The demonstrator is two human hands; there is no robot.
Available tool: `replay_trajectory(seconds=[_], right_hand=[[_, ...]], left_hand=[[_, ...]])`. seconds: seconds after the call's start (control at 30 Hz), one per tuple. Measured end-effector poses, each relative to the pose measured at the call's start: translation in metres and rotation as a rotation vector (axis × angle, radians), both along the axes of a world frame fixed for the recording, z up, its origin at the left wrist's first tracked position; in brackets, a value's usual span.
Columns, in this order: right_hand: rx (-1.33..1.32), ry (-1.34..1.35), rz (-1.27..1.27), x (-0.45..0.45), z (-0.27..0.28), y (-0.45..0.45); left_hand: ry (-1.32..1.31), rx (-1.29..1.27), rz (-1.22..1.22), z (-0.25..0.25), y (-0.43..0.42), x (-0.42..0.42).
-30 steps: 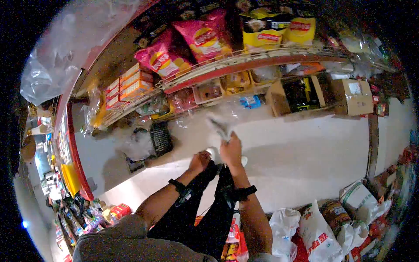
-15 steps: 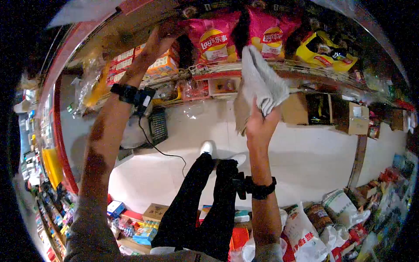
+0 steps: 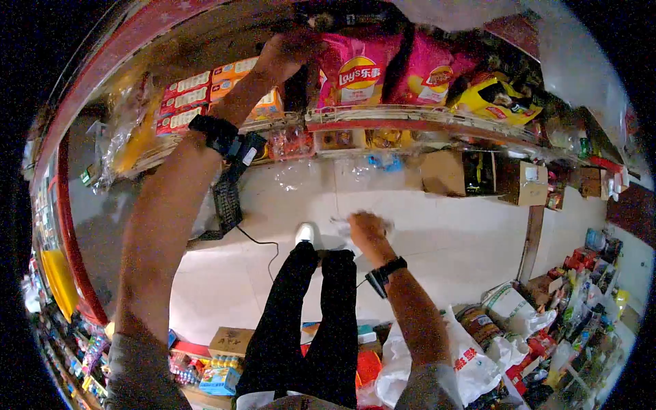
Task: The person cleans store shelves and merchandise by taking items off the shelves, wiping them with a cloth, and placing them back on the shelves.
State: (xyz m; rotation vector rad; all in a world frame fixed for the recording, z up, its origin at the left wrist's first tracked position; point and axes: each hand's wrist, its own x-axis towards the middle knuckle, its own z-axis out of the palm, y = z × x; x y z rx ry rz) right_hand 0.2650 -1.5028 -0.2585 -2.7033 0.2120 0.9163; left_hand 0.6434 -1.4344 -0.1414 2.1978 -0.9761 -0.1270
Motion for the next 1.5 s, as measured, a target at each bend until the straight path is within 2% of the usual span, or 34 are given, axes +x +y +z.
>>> replay_trajectory(seconds=[0.03, 0.1, 0.17, 0.2, 0.23, 0.27, 0.3, 0.33, 0.37, 0.4, 0.43, 0.47, 0.5, 0.53, 0.57, 0.6, 0.7, 0.77, 0.83, 0.87, 0.93, 0.97, 1.0, 1.03, 1.07, 1.1, 1.13, 1.17, 1.2, 1.27, 1.33, 1.4, 1.43, 1.5], right_hand=[[0.062, 0.045, -0.099, -0.029, -0.013, -0.004], [0.071, 0.203, -0.226, -0.079, -0.03, -0.013], [0.114, -0.01, -0.355, -0.144, -0.046, -0.016], [0.156, 0.017, -0.485, -0.159, -0.025, -0.012], [0.172, -0.091, -0.507, -0.193, -0.036, -0.012], [0.079, 0.048, -0.462, -0.228, -0.049, -0.013], [0.087, -0.005, -0.498, -0.239, -0.023, -0.005], [0.134, -0.06, -0.61, -0.276, -0.034, 0.0], [0.128, -0.2, -0.568, -0.308, -0.022, 0.008], [0.289, -0.078, -0.777, -0.279, 0.042, 0.014], [0.262, -0.052, -0.816, -0.293, 0.063, 0.021], [0.169, 0.016, -0.82, -0.328, 0.052, 0.032], [0.335, -0.18, -1.005, -0.332, 0.088, 0.04], [0.232, -0.258, -1.023, -0.378, 0.064, 0.057], [0.207, 0.027, -1.025, -0.398, 0.079, 0.061], [0.205, 0.111, -1.114, -0.422, 0.081, 0.071], [0.157, -0.016, -1.405, -0.508, 0.067, 0.112], [0.037, -0.329, -1.685, -0.563, 0.034, 0.133], [0.075, -0.443, -1.784, -0.573, 0.027, 0.129], [0.121, -0.544, -1.858, -0.571, 0.021, 0.122], [0.221, -0.739, -1.989, -0.566, 0.013, 0.103], [0.272, -0.84, -2.042, -0.541, 0.047, 0.076], [0.437, -0.906, -2.119, -0.52, 0.095, 0.052], [0.598, -0.968, -2.198, -0.47, 0.192, 0.019], [0.742, -1.147, -2.13, -0.448, 0.231, -0.004], [0.825, -1.14, -2.1, -0.449, 0.225, -0.028], [0.868, -1.279, -1.867, -0.435, 0.263, -0.045], [0.931, -1.263, -1.905, -0.433, 0.275, -0.064], [0.927, -1.259, -1.897, -0.43, 0.303, -0.08], [1.378, -1.373, -1.694, -0.422, 0.378, -0.102], [1.409, -1.439, -1.683, -0.418, 0.412, -0.121], [1.433, -1.511, -1.671, -0.419, 0.43, -0.136], [1.44, -1.469, -1.705, -0.418, 0.434, -0.143], [1.35, -1.405, -1.763, -0.411, 0.449, -0.153]], left_hand=[[0.005, -0.01, 0.004, 0.006, 0.005, -0.004], [0.141, -0.284, -0.032, 0.013, 0.013, -0.015], [0.106, -0.662, 0.266, 0.018, 0.025, -0.05], [0.107, -0.618, 0.275, 0.02, 0.04, -0.07], [0.103, -0.577, 0.279, 0.02, 0.06, -0.089], [0.091, -0.4, 0.319, 0.014, 0.083, -0.108], [0.16, -0.08, 0.384, 0.028, 0.105, -0.13], [0.05, -0.159, 0.313, -0.001, 0.133, -0.143], [0.142, -0.057, 0.302, -0.005, 0.155, -0.162], [0.07, 0.085, 0.262, -0.026, 0.188, -0.176], [0.151, 0.184, 0.237, -0.029, 0.214, -0.193], [0.276, 0.369, 0.232, -0.04, 0.245, -0.209], [0.25, 0.462, 0.161, -0.046, 0.278, -0.229], [0.172, 0.415, 0.082, -0.069, 0.323, -0.249], [0.252, 0.519, 0.046, -0.071, 0.354, -0.264], [0.334, 0.63, 0.011, -0.066, 0.376, -0.277], [0.485, 0.935, -0.184, -0.043, 0.414, -0.304], [0.339, 1.013, -0.548, -0.027, 0.41, -0.313], [0.041, 0.908, -0.88, -0.018, 0.387, -0.315], [-0.025, 0.845, -0.906, -0.007, 0.36, -0.313], [0.577, 0.834, -0.249, 0.013, 0.276, -0.315], [0.76, 0.7, 0.117, 0.014, 0.233, -0.313], [0.911, 0.596, -0.244, -0.03, 0.217, -0.276], [0.329, 0.764, -0.263, 0.014, 0.156, -0.299], [0.305, 0.735, -0.294, 0.027, 0.109, -0.309], [0.361, 0.635, -0.368, 0.033, 0.069, -0.314], [0.417, 0.528, -0.436, 0.04, 0.029, -0.325], [0.475, 0.415, -0.508, 0.057, -0.007, -0.343], [0.562, 0.297, -0.559, 0.109, -0.044, -0.377], [0.681, 0.145, -0.654, 0.2, -0.102, -0.43], [0.72, 0.097, -0.701, 0.259, -0.145, -0.468], [1.317, -0.104, -0.843, 0.291, -0.178, -0.497], [1.323, -0.11, -0.848, 0.311, -0.188, -0.513], [1.831, -0.215, -0.846, 0.338, -0.207, -0.541]])
